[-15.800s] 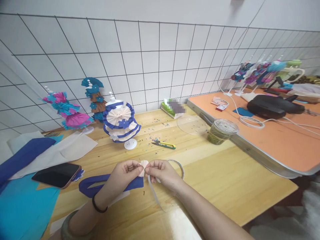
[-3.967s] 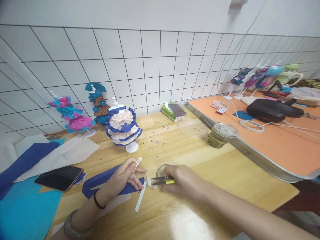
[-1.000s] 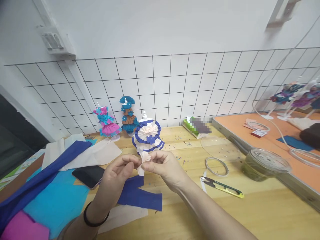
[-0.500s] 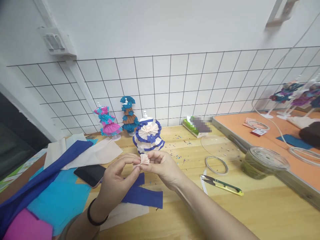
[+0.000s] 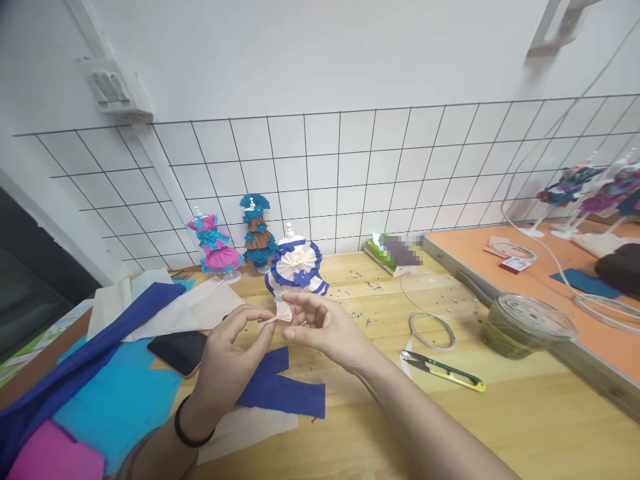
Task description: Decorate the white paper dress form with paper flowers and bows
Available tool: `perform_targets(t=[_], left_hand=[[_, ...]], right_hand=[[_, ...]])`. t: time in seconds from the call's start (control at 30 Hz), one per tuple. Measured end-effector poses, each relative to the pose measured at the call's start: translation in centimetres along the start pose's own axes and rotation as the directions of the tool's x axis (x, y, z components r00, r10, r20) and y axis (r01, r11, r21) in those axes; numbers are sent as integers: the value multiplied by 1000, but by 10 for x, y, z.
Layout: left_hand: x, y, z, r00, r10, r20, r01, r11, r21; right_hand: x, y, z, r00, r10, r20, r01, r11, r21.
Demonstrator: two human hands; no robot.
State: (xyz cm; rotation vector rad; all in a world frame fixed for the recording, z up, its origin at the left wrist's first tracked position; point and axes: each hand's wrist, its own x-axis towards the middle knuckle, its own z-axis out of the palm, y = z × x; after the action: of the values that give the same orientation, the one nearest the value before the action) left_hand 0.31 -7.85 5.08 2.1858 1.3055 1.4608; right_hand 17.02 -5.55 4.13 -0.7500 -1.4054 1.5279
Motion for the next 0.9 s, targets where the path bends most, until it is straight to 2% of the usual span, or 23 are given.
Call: perform_targets(t=[0.13, 0.33, 0.43, 0.53, 0.6, 0.7, 0.8, 0.9], left_hand=[[0, -3, 2, 995, 91, 37, -92, 995, 37], [-2, -4, 3, 992, 113, 54, -115, 992, 44], [-3, -3, 3, 1000, 22, 19, -22, 1000, 19], [-3, -1, 3, 990, -141, 29, 143, 984, -108], [-2, 0, 2, 962, -260, 88, 274, 927, -257], [1, 2, 1, 902, -362, 234, 431, 771, -469], [4, 4, 1, 871, -394, 293, 491, 676, -550], [5, 3, 1, 873, -414, 259, 485, 670, -563]], right_hand=[[-3, -6, 4, 996, -49, -79, 41, 994, -100], [-3, -4, 7, 995, -31, -93, 26, 998, -58], [-2, -4, 7, 993, -50, -108, 49, 999, -15], [-2, -6, 6, 987, -58, -148, 57, 998, -16], [-2, -6, 6, 983, -72, -169, 64, 997, -47], [-2, -6, 7, 978, -97, -186, 82, 993, -84], [-2, -3, 10, 978, -122, -172, 107, 990, -95], [-2, -1, 10, 980, -141, -140, 129, 987, -92]])
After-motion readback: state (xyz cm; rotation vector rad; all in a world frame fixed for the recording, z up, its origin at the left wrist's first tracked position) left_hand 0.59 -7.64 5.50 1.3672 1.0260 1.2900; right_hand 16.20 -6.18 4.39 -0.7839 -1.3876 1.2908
